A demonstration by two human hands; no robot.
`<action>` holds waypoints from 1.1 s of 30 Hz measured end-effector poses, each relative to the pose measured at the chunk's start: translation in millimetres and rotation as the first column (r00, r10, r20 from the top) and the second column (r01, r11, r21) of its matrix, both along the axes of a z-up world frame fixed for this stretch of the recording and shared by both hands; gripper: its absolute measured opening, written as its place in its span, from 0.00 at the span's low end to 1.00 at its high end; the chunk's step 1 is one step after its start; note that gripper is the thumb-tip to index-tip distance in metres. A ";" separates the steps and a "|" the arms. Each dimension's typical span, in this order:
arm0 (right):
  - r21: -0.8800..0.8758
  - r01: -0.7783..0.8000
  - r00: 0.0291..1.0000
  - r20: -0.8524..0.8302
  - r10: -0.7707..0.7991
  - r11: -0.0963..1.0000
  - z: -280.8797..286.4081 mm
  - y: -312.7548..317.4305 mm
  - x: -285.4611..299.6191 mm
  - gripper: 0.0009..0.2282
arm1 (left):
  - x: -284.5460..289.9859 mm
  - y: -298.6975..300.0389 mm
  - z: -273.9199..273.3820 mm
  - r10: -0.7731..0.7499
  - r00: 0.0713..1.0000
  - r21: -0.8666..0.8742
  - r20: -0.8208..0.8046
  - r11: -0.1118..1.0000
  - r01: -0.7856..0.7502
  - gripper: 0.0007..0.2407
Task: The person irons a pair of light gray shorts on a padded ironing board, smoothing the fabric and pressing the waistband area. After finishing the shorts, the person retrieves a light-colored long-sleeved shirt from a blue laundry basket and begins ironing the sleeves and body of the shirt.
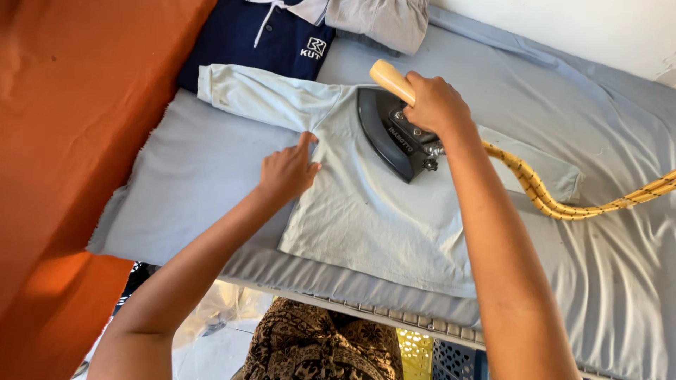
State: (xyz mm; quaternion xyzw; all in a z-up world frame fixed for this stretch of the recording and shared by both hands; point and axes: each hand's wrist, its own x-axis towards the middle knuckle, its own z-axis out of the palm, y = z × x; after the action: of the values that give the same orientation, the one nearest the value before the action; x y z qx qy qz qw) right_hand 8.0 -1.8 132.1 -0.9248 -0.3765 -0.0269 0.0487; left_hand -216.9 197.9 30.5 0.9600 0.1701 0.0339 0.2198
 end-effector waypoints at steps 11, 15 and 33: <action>-0.073 0.091 0.996 0.011 -0.091 0.993 3.9 11.3 -32.8 0.21 | 9.1 11.9 -2.6 -0.040 0.998 -0.128 0.043 0.991 0.046 0.26; -0.054 0.044 0.992 -0.115 -0.050 0.998 6.2 18.3 -25.0 0.21 | 0.5 19.9 -4.1 -0.013 0.996 -0.296 0.091 0.954 0.039 0.24; -0.125 -0.340 0.882 -0.386 0.270 0.932 20.0 -25.9 -98.2 0.27 | -61.5 3.8 4.6 -0.171 0.984 -0.207 -0.041 0.965 0.159 0.19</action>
State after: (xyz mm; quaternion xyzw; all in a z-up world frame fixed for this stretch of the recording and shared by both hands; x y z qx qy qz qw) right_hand -90.2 -27.6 152.1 -0.8428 -0.5032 0.1879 0.0328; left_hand -278.5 201.6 35.1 0.9439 0.0985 -0.0303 0.3137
